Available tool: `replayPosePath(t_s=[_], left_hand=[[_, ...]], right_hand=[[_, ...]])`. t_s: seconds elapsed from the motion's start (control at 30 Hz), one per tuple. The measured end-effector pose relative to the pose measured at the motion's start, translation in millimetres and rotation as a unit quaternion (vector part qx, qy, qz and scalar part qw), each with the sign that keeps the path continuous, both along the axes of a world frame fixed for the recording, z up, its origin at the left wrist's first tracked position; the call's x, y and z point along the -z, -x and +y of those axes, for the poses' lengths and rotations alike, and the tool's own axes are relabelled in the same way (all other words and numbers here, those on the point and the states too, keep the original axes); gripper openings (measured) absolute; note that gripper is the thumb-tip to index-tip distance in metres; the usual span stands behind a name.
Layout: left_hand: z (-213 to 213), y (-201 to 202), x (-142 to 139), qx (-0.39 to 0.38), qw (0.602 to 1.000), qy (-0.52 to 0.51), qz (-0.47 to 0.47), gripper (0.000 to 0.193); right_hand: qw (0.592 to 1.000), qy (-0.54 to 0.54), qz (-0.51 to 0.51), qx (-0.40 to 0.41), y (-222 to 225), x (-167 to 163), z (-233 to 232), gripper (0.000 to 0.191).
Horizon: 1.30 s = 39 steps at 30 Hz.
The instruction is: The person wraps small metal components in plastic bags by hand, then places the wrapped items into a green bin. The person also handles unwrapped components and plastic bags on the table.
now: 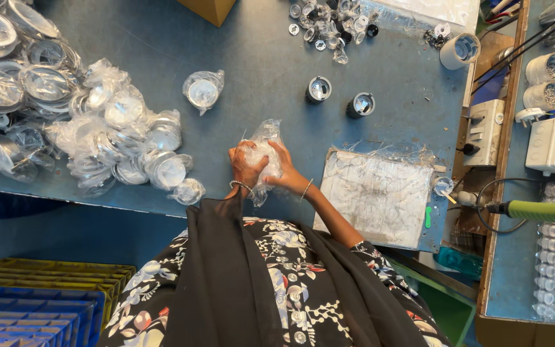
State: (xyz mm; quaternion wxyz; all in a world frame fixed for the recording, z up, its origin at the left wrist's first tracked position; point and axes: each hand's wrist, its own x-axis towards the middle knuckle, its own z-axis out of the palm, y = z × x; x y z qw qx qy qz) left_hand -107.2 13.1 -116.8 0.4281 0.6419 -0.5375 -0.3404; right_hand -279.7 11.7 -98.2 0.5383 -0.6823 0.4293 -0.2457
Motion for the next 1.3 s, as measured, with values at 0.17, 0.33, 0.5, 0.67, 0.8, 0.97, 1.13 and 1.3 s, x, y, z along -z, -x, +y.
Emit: replayPosePath(t_s=[0.17,0.33,0.5,0.67,0.8,0.97,1.13,1.3], left_hand=[[-20.5,1.9,-2.0,-0.067,0.966,-0.097,0.231,0.042],[-69.4,4.6,-25.7,-0.074,0.877,-0.042,0.472,0.053],[-190.0,7.4,-59.1,0.082,0.893,0.053,0.439,0.033],[-310.1,22.4,-105.0,0.085,0.854,-0.076,0.508,0.025],[-362.4,26.4,-134.5,0.146,0.855,-0.083,0.491,0.036],[-395.8,32.5,-144.3,0.163,0.846,-0.095,0.499,0.046],[-409.0,29.5,-134.3,0.245,0.826,-0.134,0.49,0.076],[-411.3,21.5,-131.4,0.336,0.775,-0.204,0.494,0.096]], right_hand=[[0.997,0.069,0.025,0.008,-12.6,-2.1,-3.0,0.133],[0.978,0.175,0.082,0.073,-27.7,-22.7,-45.5,0.109],[0.939,0.304,0.085,0.136,-25.6,-74.0,-144.1,0.093],[0.914,0.334,0.098,0.207,-17.7,-126.6,-251.2,0.08],[0.935,0.277,0.073,0.209,-3.4,-149.5,-315.3,0.077],[0.946,0.262,0.033,0.19,5.8,-151.4,-360.6,0.081],[0.963,0.208,-0.001,0.173,14.1,-148.1,-379.1,0.075],[0.968,0.036,-0.13,0.212,17.0,-147.4,-384.6,0.066]])
